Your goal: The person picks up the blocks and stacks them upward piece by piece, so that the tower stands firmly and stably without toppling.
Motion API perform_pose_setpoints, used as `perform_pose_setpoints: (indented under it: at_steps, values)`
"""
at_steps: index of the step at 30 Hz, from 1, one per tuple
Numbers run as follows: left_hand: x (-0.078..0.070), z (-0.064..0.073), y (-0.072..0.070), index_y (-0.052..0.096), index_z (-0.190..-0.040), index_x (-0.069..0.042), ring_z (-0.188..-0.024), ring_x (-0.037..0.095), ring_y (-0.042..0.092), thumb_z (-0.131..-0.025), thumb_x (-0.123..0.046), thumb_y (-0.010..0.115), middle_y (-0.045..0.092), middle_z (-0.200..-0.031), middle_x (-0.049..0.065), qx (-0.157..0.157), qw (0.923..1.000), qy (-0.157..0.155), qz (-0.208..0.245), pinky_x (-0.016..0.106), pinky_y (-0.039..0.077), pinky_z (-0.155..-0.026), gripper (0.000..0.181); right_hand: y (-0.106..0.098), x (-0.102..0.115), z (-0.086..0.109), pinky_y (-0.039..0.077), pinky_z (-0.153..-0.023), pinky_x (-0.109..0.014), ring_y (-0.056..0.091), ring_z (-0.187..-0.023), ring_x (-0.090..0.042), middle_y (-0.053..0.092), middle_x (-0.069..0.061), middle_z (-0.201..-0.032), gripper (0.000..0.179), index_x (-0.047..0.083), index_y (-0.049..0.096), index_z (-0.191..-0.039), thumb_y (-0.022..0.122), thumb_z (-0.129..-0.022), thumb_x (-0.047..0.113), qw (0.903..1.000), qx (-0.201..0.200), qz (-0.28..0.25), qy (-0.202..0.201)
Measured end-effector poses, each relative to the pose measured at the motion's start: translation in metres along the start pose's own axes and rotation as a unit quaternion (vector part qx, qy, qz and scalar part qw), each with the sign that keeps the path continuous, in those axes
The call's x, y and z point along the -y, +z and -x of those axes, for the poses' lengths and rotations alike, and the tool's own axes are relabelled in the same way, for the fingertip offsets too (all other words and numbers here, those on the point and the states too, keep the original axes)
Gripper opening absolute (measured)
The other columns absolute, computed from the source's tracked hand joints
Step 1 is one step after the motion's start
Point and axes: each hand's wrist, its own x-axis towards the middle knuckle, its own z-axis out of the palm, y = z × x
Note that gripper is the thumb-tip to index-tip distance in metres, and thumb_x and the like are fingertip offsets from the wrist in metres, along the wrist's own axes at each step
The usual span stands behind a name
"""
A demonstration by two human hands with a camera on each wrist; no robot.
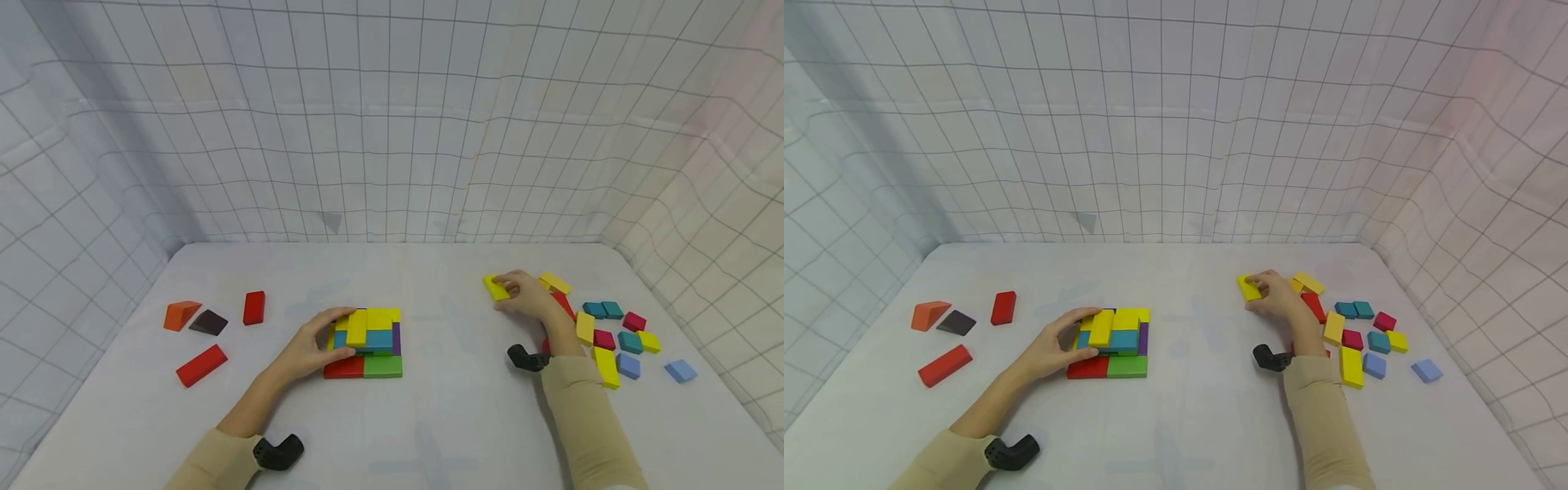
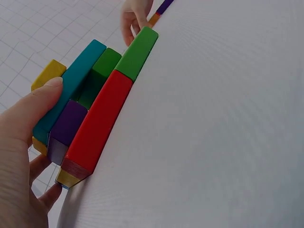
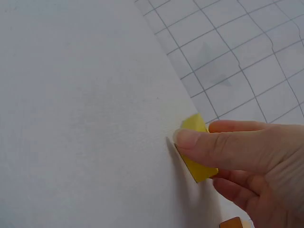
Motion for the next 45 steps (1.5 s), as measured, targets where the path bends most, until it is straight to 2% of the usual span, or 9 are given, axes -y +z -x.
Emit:
perform_pose_setpoints:
  at_steps: [5,8,10,18,21,24,31,37,45]
  values:
    - [0.001,0.001,0.0,0.047,-0.128,0.002,-0.119,0.03,0.041,-0.075,-0.004,0.073,0.047,-0.132,0.017,-0.001,1.0,-0.001,-0.003,0.054,0.029,-0.102,0.06,-0.002,0.0,0.0,0.043,-0.092,-0.049,0.046,-0.112,-0.037,0.038,-0.018,-0.137,0.07,0.013,0.035,-0.141,0.07,-0.081,0.016,0.9981,0.059,-0.017,-0.008]
    - [0.001,0.001,0.0,0.047,-0.128,0.002,-0.119,0.03,0.041,-0.075,-0.004,0.073,0.047,-0.131,0.017,-0.003,1.0,-0.001,-0.003,0.053,0.03,-0.102,0.059,-0.002,0.0,-0.001,0.042,-0.092,-0.049,0.046,-0.112,-0.038,0.033,-0.018,-0.142,0.07,0.01,0.03,-0.143,0.067,-0.083,0.014,0.9957,0.085,-0.016,-0.032]
    - [0.0,0.001,0.0,0.047,-0.128,0.001,-0.119,0.03,0.041,-0.075,-0.004,0.073,0.047,-0.132,0.017,-0.003,1.0,-0.003,-0.005,0.051,0.03,-0.102,0.059,0.0,0.001,-0.003,0.043,-0.092,-0.049,0.047,-0.111,-0.037,0.037,-0.019,-0.14,0.069,0.008,0.032,-0.142,0.067,-0.083,0.014,0.9946,0.092,-0.009,-0.047]
    - [0.009,0.001,0.002,0.047,-0.127,0.002,-0.118,0.03,0.042,-0.074,-0.003,0.073,0.047,-0.13,0.018,-0.004,0.9999,0.009,-0.013,0.05,0.032,-0.102,0.06,0.017,0.01,-0.007,0.043,-0.09,-0.044,0.048,-0.104,-0.028,0.051,-0.014,-0.121,0.063,0.006,0.05,-0.129,0.076,-0.074,0.024,0.9962,0.04,-0.004,-0.077]
    - [0.022,0.001,0.005,0.047,-0.129,-0.002,-0.118,0.027,0.042,-0.074,-0.005,0.074,0.048,-0.131,0.015,-0.007,0.9998,0.011,-0.017,0.044,0.033,-0.103,0.061,0.026,0.028,-0.006,0.042,-0.091,-0.045,0.047,-0.106,-0.028,0.052,-0.012,-0.119,0.063,0.005,0.052,-0.126,0.078,-0.072,0.026,0.9941,0.02,-0.023,-0.104]
    - [0.036,0.001,0.007,0.046,-0.131,-0.009,-0.119,0.024,0.041,-0.074,-0.009,0.075,0.047,-0.133,0.009,-0.007,0.9999,0.009,-0.01,0.038,0.031,-0.105,0.064,0.038,0.054,-0.005,0.042,-0.092,-0.044,0.048,-0.107,-0.027,0.053,-0.012,-0.117,0.062,0.002,0.053,-0.123,0.078,-0.071,0.023,0.9869,0.008,-0.038,-0.157]
    - [0.039,0.001,0.006,0.047,-0.131,-0.015,-0.12,0.019,0.042,-0.076,-0.018,0.075,0.047,-0.133,0.004,-0.003,0.9999,0.015,-0.001,0.036,0.032,-0.105,0.062,0.076,0.12,0.005,0.046,-0.088,-0.038,0.05,-0.103,-0.022,0.053,-0.01,-0.116,0.058,0.002,0.053,-0.122,0.077,-0.072,0.019,0.9629,0.023,-0.062,-0.262]
    - [0.039,0.0,0.006,0.046,-0.132,-0.017,-0.12,0.018,0.041,-0.077,-0.017,0.074,0.047,-0.133,0.001,-0.005,0.9997,0.021,0.005,0.031,0.031,-0.105,0.061,0.101,0.156,0.011,0.046,-0.09,-0.038,0.049,-0.105,-0.02,0.05,-0.009,-0.118,0.059,0.002,0.052,-0.124,0.075,-0.075,0.025,0.9564,0.056,-0.058,-0.281]
    - [0.04,0.0,0.006,0.047,-0.13,-0.014,-0.118,0.017,0.043,-0.075,-0.011,0.075,0.049,-0.129,0.001,-0.012,0.9991,0.039,0.012,0.023,0.03,-0.104,0.062,0.116,0.167,0.013,0.045,-0.091,-0.031,0.049,-0.103,-0.017,0.049,-0.009,-0.119,0.06,0.001,0.051,-0.124,0.076,-0.075,0.026,0.9567,0.052,-0.027,-0.285]
